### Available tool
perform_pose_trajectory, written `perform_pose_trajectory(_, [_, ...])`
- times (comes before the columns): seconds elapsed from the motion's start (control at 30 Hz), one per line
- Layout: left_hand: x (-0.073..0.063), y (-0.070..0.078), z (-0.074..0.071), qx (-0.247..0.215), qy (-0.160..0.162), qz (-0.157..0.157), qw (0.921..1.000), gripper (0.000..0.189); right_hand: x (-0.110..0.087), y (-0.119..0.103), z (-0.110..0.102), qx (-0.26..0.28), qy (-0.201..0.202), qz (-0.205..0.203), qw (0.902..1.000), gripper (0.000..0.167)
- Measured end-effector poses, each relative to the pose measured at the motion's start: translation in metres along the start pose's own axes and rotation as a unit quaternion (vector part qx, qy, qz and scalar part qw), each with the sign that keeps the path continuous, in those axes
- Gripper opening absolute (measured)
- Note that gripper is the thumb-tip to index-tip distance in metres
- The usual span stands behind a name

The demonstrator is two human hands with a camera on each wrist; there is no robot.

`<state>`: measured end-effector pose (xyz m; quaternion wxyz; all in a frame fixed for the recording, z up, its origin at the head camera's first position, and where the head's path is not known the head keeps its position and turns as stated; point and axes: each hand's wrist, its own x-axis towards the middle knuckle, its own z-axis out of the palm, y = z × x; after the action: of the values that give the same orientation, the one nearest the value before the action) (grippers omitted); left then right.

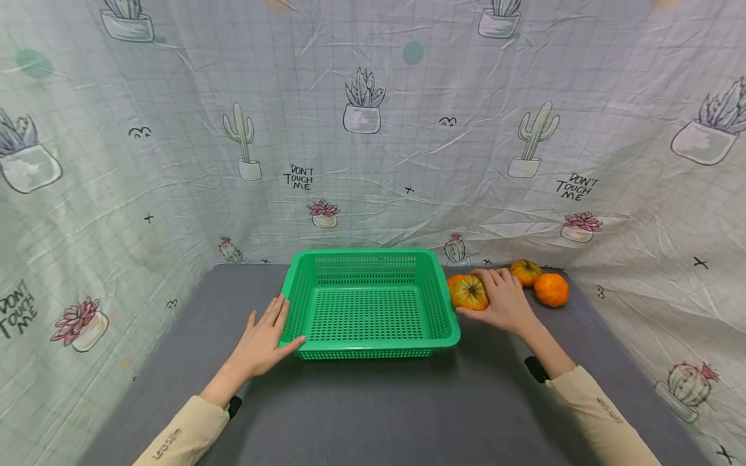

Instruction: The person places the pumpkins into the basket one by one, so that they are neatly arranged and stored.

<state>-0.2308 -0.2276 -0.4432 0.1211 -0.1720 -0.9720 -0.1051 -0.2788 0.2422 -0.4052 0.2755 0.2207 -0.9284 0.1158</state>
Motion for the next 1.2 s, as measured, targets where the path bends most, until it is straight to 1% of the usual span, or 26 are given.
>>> perform_pose_trajectory(0.1, [-0.001,0.0,0.001,0.0,0.003,0.001,1.0,0.088,0.005,-0.001,0.001,0.0,-0.006,-0.005,1.0,0.075])
perform_pose_trajectory(0.2, [-0.001,0.0,0.001,0.002,-0.01,-0.004,0.9999,0.088,0.011,-0.002,0.003,0.001,-0.023,-0.008,0.9997,0.073])
perform_pose_trajectory(0.37, [0.0,0.001,-0.002,0.003,-0.032,-0.009,0.9994,0.087,0.024,-0.002,0.007,0.009,-0.062,0.0,0.998,0.072])
perform_pose_trajectory(0.53, [0.001,0.001,-0.002,-0.002,-0.028,-0.009,0.9996,0.085,0.036,-0.003,0.011,0.012,-0.087,0.004,0.9961,0.072])
perform_pose_trajectory(0.6, [0.001,0.002,-0.002,-0.003,-0.026,-0.009,0.9996,0.085,0.04,-0.003,0.014,0.012,-0.088,0.003,0.996,0.072])
perform_pose_trajectory(0.8, [0.001,0.002,-0.002,-0.006,-0.024,-0.012,0.9996,0.084,0.051,-0.005,0.024,0.014,-0.08,-0.016,0.9965,0.071])
perform_pose_trajectory(1.0, [0.0,0.002,-0.001,-0.001,-0.023,-0.013,0.9997,0.083,0.063,-0.01,0.033,0.016,-0.1,-0.026,0.9945,0.068])
perform_pose_trajectory(1.2, [0.001,0.003,0.0,0.0,-0.022,-0.015,0.9996,0.082,0.074,-0.014,0.044,0.007,-0.112,-0.043,0.9928,0.068])
